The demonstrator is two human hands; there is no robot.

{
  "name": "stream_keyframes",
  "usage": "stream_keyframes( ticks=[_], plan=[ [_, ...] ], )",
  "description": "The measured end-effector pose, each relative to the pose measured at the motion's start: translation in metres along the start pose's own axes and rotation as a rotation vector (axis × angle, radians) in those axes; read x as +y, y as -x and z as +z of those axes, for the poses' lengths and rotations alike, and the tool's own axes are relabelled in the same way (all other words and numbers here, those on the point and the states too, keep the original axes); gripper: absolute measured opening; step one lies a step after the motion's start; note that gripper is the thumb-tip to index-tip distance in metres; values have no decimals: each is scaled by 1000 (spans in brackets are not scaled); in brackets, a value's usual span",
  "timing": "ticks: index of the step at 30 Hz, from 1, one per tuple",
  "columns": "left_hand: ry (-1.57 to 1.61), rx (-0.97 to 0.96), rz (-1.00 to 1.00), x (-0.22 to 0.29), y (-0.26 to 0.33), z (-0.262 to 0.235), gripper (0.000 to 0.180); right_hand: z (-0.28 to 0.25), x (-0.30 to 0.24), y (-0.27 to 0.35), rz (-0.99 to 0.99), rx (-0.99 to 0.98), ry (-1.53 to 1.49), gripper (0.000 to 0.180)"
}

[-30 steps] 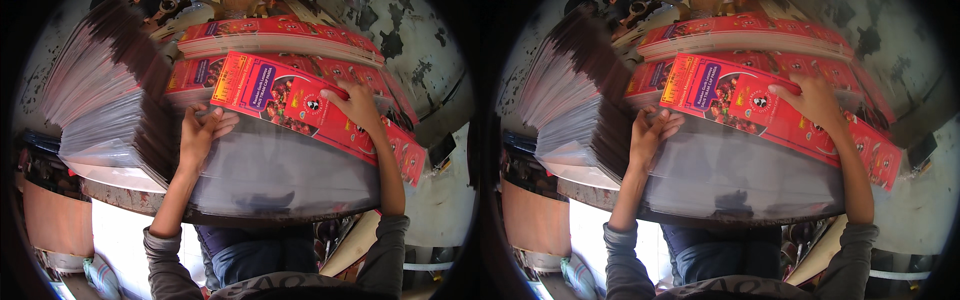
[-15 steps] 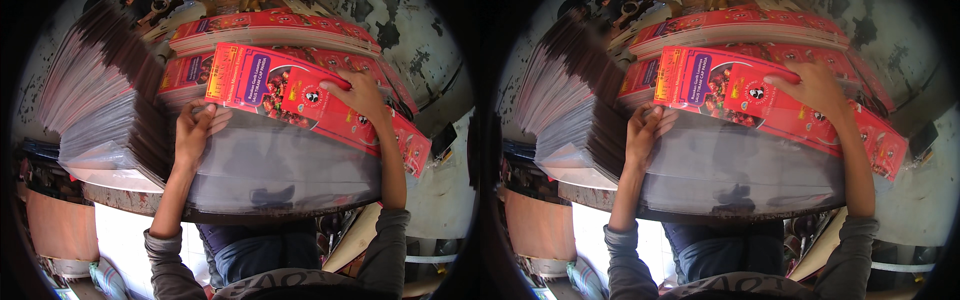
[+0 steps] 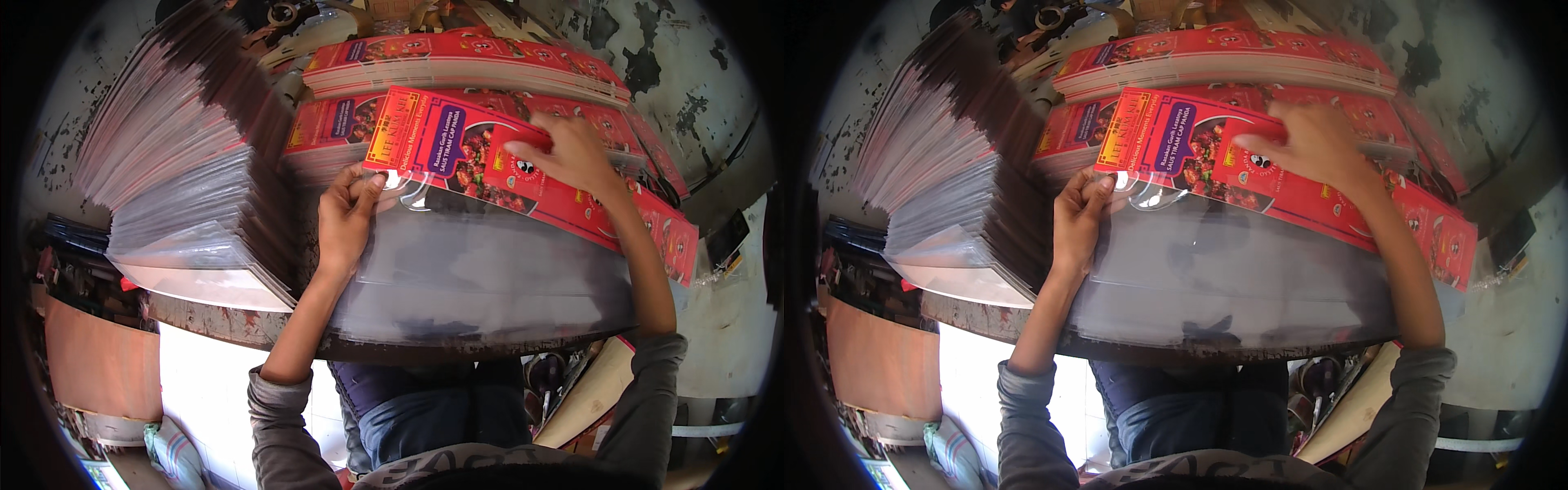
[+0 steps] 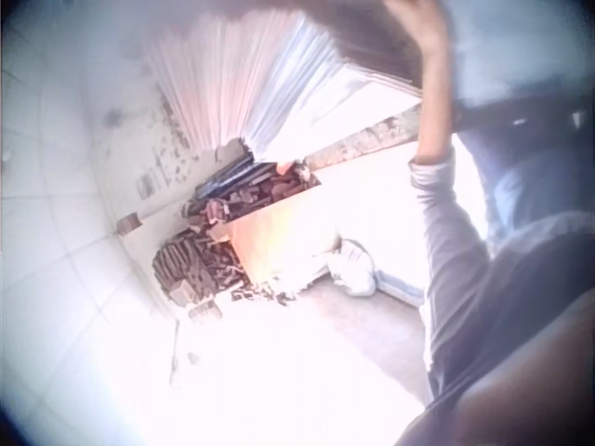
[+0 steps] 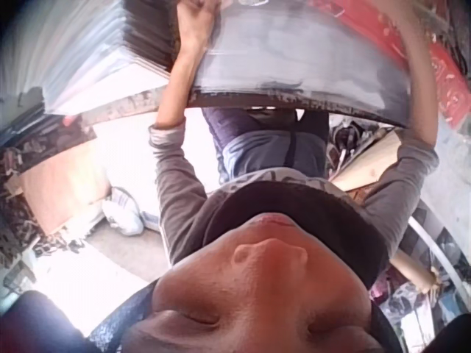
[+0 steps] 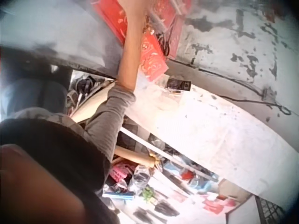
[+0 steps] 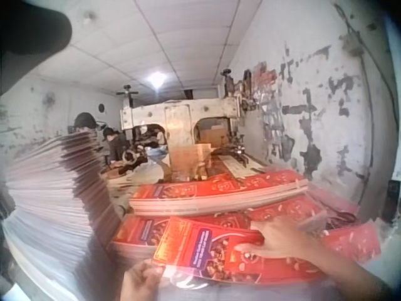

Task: The person repeatedly inserts printed cardboard sheets into clear plastic sleeves by hand.

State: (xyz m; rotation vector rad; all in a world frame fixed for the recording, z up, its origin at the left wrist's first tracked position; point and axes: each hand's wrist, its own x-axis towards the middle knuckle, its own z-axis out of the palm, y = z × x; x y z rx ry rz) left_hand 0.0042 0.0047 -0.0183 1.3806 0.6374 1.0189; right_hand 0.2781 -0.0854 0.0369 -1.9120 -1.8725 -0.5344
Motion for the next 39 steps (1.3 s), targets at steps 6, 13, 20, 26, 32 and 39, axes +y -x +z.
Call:
stream_keyframes(
  ticks=[6,13,20,26,32,39],
  plan=[
    [-79,-11,20,1,2,-1,26,34,-34,-23,42,-12,-161,62],
    [-67,-16,-32,2,2,1,25,19,-30,-27,46,21,-121,57],
    [-117,-25,-83,9,2,2,27,17,-28,-30,31,-9,-44,60],
    [-73,-35,-122,8,2,3,30,13,-31,-26,-36,93,-10,56],
    [-64,-35,-165,11,-1,-1,32,10,-29,-28,-167,210,46,51],
    [-45,-36,-184,11,-2,3,31,10,-25,-27,-199,251,40,50]
  ],
)
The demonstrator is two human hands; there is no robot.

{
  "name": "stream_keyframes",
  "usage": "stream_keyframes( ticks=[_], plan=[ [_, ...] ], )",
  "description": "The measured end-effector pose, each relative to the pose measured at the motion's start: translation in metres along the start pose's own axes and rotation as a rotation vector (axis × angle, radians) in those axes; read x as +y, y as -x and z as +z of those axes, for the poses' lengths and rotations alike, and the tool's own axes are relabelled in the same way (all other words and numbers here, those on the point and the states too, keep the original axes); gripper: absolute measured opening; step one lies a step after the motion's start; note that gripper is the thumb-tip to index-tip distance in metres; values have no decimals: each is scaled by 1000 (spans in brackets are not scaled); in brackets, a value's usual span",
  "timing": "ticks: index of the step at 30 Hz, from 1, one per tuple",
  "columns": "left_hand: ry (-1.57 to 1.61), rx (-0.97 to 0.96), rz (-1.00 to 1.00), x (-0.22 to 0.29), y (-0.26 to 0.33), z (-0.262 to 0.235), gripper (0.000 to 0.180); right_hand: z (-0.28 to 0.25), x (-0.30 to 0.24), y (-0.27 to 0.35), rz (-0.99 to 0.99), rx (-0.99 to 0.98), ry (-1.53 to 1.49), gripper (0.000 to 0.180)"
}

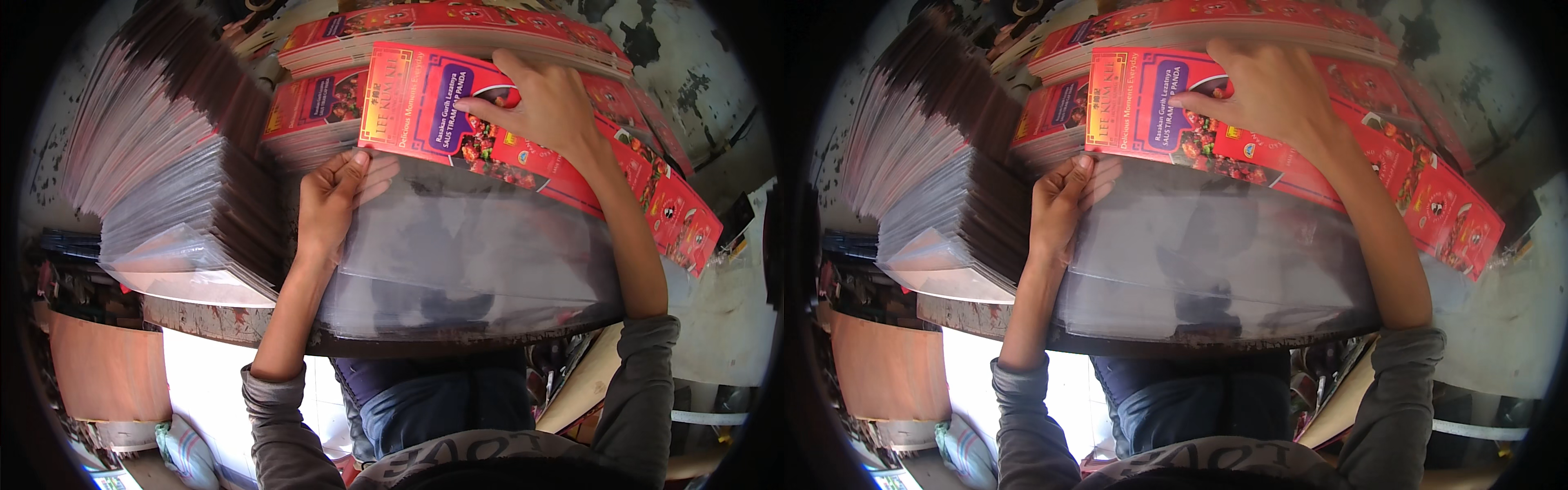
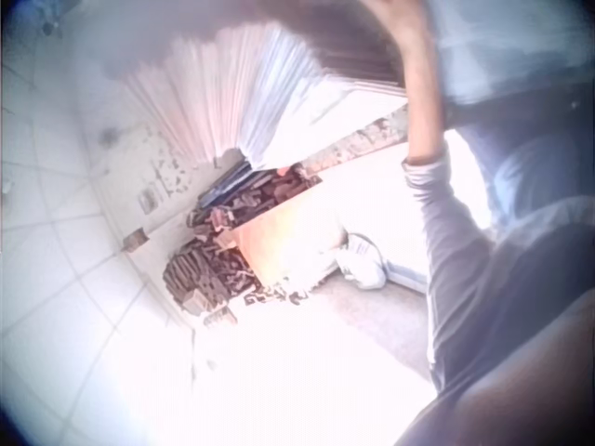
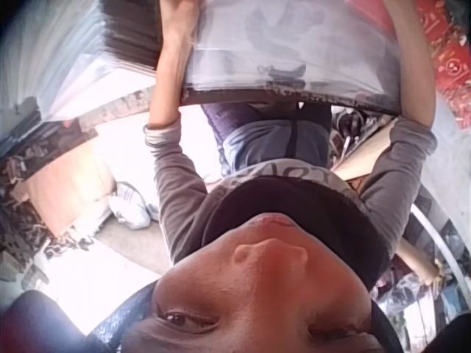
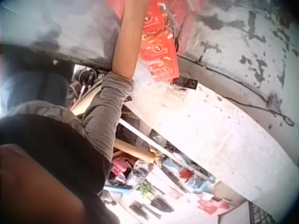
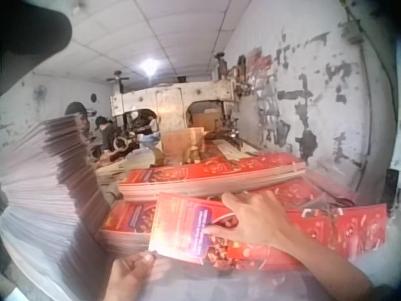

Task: The person repeatedly inserts printed cardboard sheets into clear plastic sleeves by hand.

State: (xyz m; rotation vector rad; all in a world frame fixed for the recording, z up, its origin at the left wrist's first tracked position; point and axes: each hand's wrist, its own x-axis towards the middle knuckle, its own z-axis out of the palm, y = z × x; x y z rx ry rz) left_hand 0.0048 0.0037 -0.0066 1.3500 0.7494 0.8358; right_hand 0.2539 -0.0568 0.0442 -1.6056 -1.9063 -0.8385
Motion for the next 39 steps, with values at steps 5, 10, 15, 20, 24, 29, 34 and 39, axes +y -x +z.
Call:
stream_keyframes(
  ticks=[5,10,15,20,24,29,34,39],
  plan=[
    [-8,3,11,0,0,-2,30,-3,-4,-1,-3,2,58,53],
    [4,-3,14,-1,0,-1,30,-3,-1,-1,-39,38,57,53],
    [-6,-4,21,-2,0,-3,30,-2,-4,0,-41,45,57,52],
    [-4,18,36,1,0,0,31,-3,-4,-1,-41,26,17,52],
    [5,21,35,-1,-1,1,31,-3,-2,0,-80,64,-10,52],
    [29,24,53,-3,-1,-1,31,-3,-6,2,14,-85,-53,54],
    [34,23,34,-3,0,-5,29,2,-10,8,73,-197,-141,58],
    [63,61,50,-3,1,-8,27,5,-21,16,78,-429,-284,69]
  ],
)
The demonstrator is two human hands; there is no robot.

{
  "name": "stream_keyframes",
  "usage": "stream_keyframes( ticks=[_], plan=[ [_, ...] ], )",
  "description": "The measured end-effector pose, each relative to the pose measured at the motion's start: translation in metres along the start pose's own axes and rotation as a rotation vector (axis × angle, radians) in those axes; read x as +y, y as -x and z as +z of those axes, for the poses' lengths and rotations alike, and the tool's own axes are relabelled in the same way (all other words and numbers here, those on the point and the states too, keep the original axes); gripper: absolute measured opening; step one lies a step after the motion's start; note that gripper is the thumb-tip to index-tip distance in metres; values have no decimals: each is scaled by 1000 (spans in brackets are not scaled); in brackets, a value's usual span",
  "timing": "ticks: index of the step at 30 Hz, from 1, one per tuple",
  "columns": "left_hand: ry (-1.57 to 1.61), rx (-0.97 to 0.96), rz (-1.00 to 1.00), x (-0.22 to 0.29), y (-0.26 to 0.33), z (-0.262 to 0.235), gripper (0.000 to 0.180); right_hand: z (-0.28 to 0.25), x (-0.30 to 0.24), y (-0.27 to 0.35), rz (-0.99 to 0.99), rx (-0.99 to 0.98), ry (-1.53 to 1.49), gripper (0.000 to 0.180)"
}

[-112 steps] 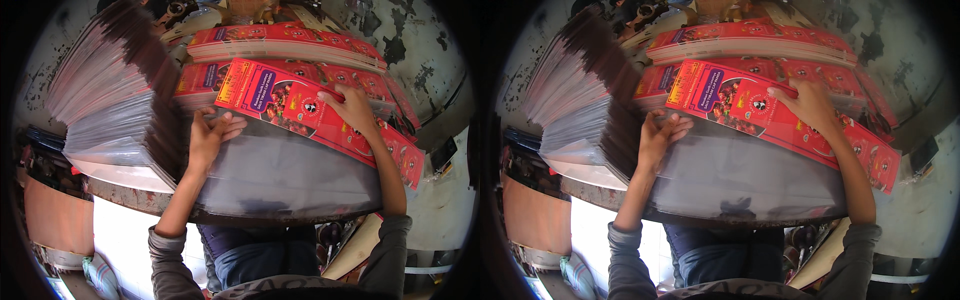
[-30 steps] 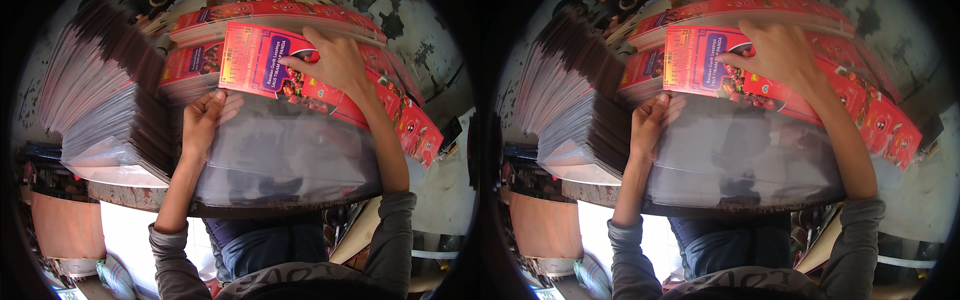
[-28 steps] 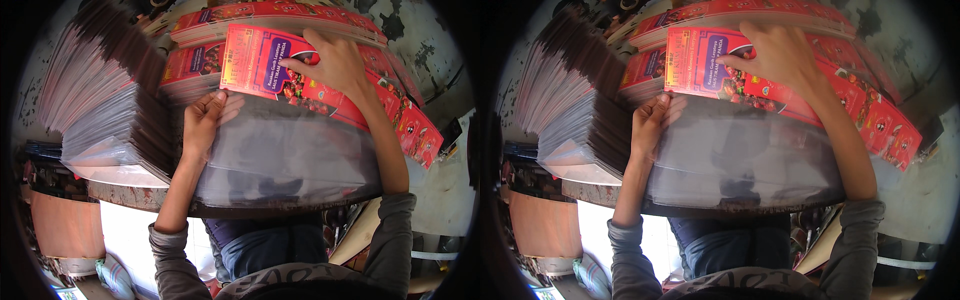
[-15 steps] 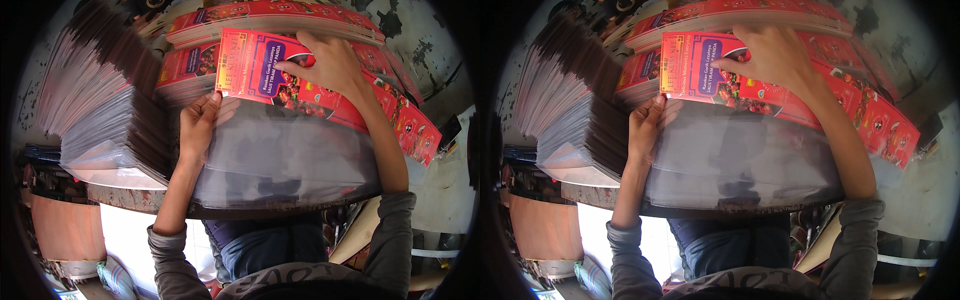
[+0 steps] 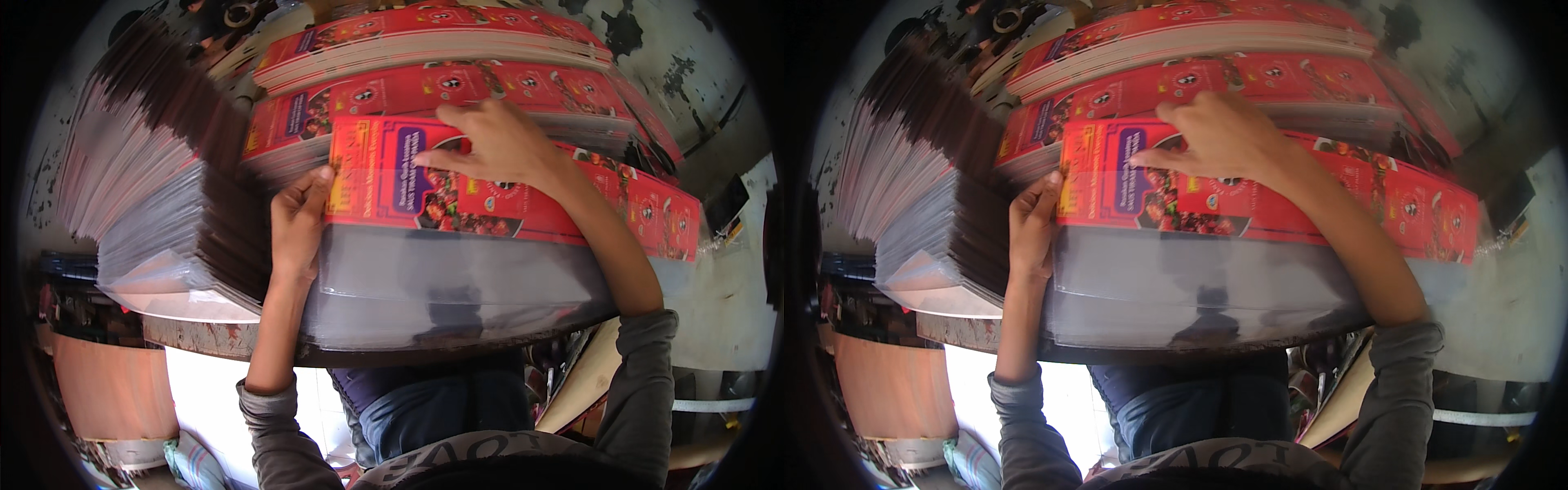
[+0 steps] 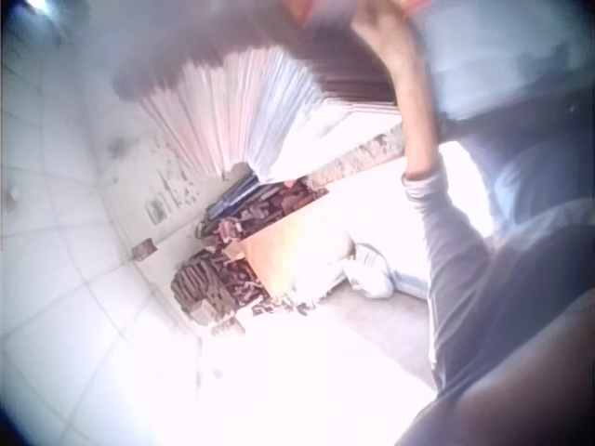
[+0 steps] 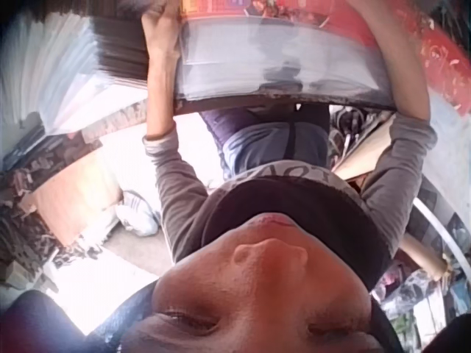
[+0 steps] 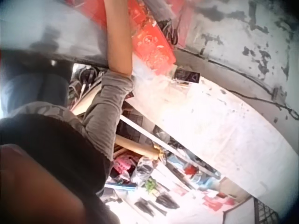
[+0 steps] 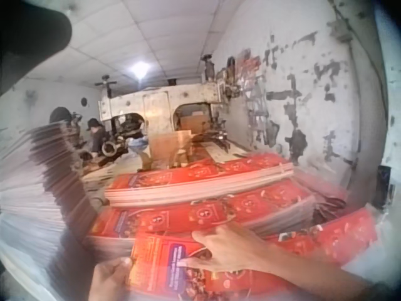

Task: The person repeatedly inserts printed cardboard sheets into clear plastic sleeves by hand.

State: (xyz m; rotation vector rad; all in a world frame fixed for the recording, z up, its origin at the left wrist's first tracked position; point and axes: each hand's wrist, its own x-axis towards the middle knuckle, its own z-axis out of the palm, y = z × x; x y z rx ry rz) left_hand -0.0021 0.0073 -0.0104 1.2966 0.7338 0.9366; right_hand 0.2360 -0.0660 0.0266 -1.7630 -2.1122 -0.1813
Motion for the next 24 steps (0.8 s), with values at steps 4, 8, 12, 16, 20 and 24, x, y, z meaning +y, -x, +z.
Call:
stream_keyframes(
  ticks=[4,8,12,16,20,24],
  plan=[
    [-330,91,189,0,-4,-13,28,4,-15,0,-86,-28,-25,59],
    [-923,216,836,26,5,3,35,25,-26,-1,-361,133,-30,50],
    [-1111,39,887,39,17,10,42,37,-51,-5,-175,112,23,44],
    [-997,-383,620,27,39,23,75,21,-64,20,-146,200,-1,49],
    [-1275,-574,647,5,46,26,85,23,-52,90,-227,-18,-77,69],
    [-1355,-613,599,12,43,19,86,-18,-17,132,59,-208,31,72]
  ],
)
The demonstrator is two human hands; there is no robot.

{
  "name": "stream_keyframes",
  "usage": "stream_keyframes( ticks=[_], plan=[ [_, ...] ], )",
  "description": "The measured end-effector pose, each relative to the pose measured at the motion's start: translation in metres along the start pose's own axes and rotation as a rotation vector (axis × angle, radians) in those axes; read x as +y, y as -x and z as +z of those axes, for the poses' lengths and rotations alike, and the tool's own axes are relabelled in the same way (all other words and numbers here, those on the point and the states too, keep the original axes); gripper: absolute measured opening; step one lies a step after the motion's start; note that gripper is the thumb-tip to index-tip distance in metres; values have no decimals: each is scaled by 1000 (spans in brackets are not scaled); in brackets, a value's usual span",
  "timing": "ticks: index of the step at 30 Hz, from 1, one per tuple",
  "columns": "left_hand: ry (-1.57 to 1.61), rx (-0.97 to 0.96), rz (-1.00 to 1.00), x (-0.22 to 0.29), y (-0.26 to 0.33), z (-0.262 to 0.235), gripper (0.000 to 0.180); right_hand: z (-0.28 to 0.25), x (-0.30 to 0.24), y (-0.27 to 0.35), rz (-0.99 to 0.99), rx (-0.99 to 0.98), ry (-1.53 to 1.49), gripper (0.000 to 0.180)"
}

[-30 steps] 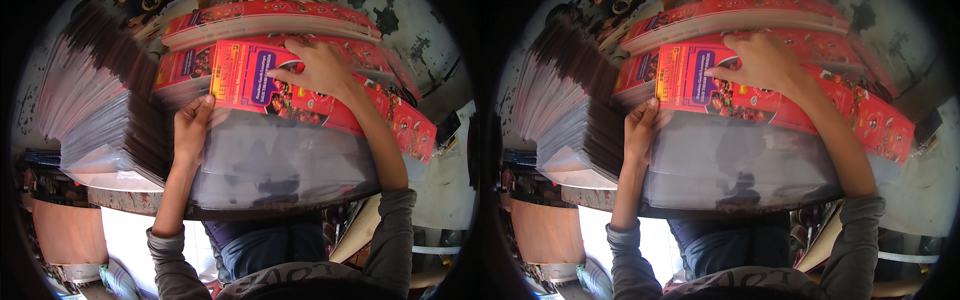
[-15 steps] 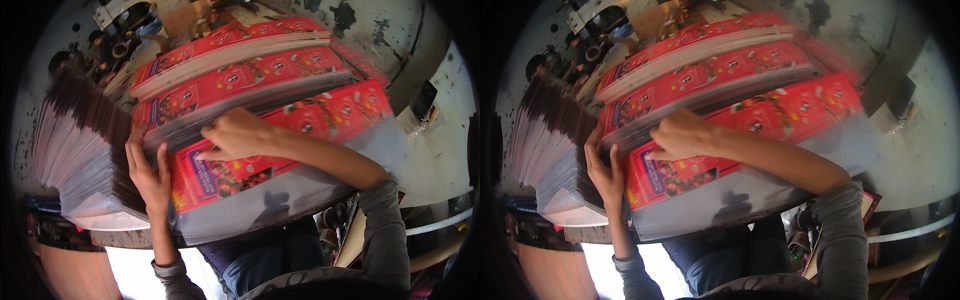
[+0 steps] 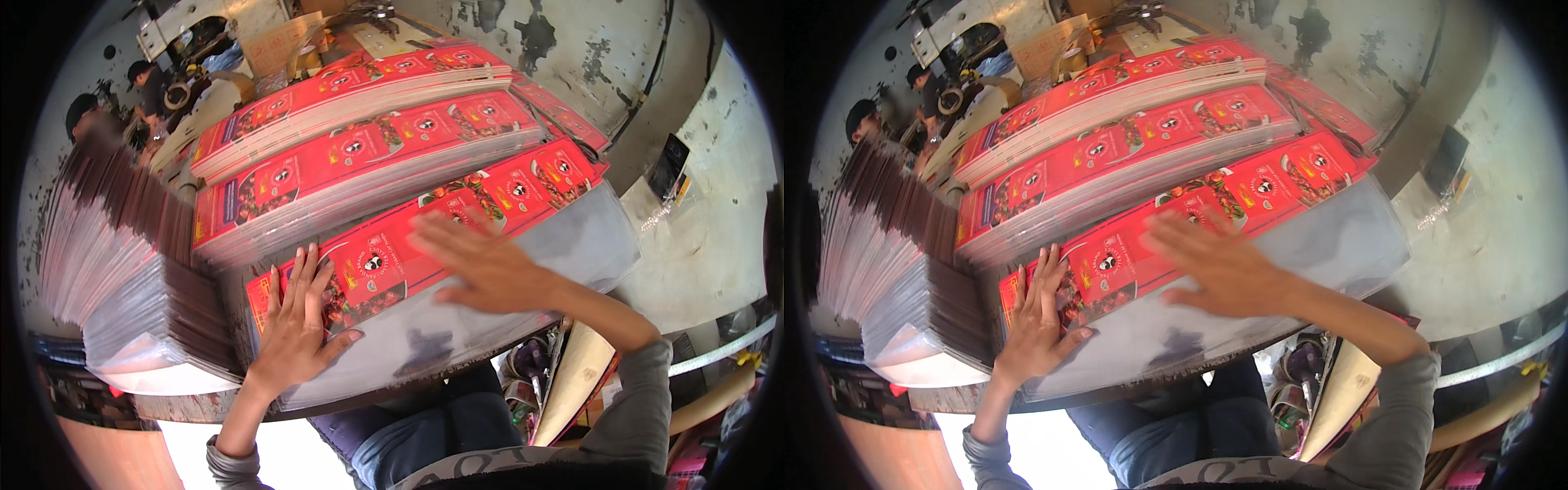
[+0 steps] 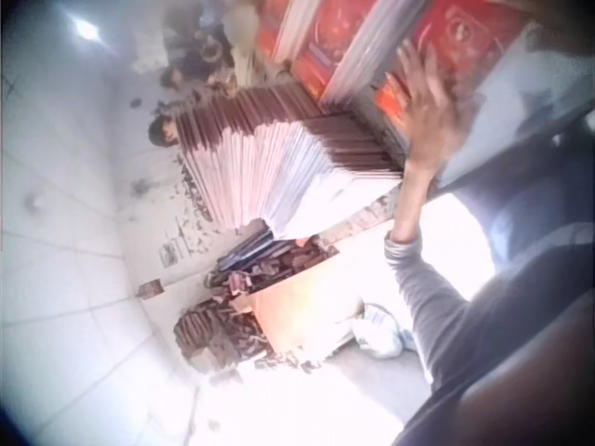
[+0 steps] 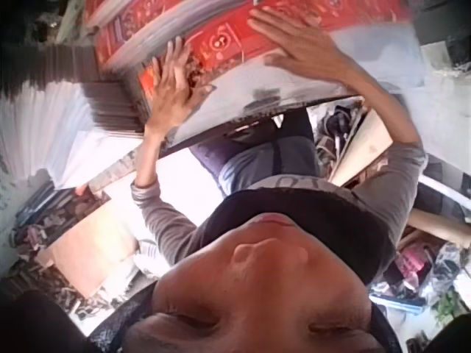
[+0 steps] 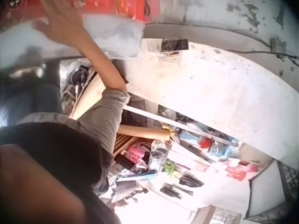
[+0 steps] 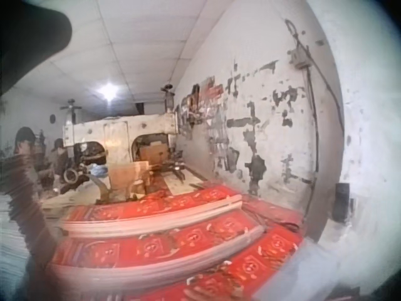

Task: The person repeatedly inserts printed cardboard sheets into clear plastic sleeves by hand.

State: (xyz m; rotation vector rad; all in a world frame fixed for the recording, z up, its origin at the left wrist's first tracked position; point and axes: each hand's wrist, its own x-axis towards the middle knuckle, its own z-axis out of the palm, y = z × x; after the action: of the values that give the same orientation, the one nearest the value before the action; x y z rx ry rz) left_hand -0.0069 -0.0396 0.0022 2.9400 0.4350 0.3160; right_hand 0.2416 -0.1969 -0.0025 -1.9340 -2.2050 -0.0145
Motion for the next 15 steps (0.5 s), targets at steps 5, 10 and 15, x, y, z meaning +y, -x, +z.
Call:
stream_keyframes(
  ticks=[5,10,15],
  plan=[
    [-61,21,-137,-10,-5,3,86,-20,74,64,285,7,71,65],
    [-90,27,-269,-22,-13,0,83,-25,89,64,458,83,101,63],
    [-41,136,-209,-25,-12,-1,77,-26,68,16,89,111,136,64]
  ],
)
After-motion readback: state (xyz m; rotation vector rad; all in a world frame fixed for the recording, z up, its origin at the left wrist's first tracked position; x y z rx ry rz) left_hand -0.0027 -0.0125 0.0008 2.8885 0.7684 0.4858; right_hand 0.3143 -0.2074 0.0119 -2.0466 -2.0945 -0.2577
